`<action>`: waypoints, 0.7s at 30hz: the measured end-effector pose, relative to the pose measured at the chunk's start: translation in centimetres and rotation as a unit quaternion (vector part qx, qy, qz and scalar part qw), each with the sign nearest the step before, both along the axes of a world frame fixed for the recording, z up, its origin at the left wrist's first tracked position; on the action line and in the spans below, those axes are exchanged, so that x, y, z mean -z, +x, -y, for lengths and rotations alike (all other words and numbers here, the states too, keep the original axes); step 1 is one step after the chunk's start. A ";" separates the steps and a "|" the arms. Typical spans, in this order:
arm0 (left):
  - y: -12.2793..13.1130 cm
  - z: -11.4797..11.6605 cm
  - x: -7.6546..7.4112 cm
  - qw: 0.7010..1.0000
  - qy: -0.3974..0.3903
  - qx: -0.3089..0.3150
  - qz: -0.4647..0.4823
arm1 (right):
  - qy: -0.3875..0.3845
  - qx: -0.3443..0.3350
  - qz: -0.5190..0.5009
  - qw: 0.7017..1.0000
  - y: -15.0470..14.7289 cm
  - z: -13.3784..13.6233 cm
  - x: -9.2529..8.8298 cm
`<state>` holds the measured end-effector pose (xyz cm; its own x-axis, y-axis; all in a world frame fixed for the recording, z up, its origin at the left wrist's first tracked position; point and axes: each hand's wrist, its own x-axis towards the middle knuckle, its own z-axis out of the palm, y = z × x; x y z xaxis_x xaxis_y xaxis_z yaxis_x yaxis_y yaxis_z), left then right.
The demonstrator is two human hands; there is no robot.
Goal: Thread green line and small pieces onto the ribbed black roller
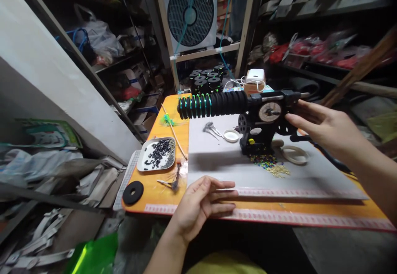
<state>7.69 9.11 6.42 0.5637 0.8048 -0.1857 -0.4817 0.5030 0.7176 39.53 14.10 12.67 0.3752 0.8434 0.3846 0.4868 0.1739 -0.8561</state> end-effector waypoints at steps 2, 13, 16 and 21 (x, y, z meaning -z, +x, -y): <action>0.0 0.3 0.1 1.000 0.003 -0.001 -0.001 | 0.000 -0.004 -0.005 1.000 -0.1 0.1 0.0; 0.2 0.9 0.4 1.000 0.024 -0.008 -0.004 | -0.011 0.007 0.017 1.000 0.9 -0.4 0.6; 0.3 1.0 0.7 1.000 0.020 -0.017 -0.008 | -0.021 0.018 0.043 0.999 1.4 -0.5 0.7; 0.5 1.2 0.8 0.999 0.016 -0.029 -0.005 | -0.030 0.035 0.087 0.995 1.9 -0.7 0.6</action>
<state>8.21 7.94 5.61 0.5138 0.8419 -0.1647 -0.5028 0.4511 0.7374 41.46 14.80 12.08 0.3653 0.8413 0.3985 0.6381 0.0854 -0.7652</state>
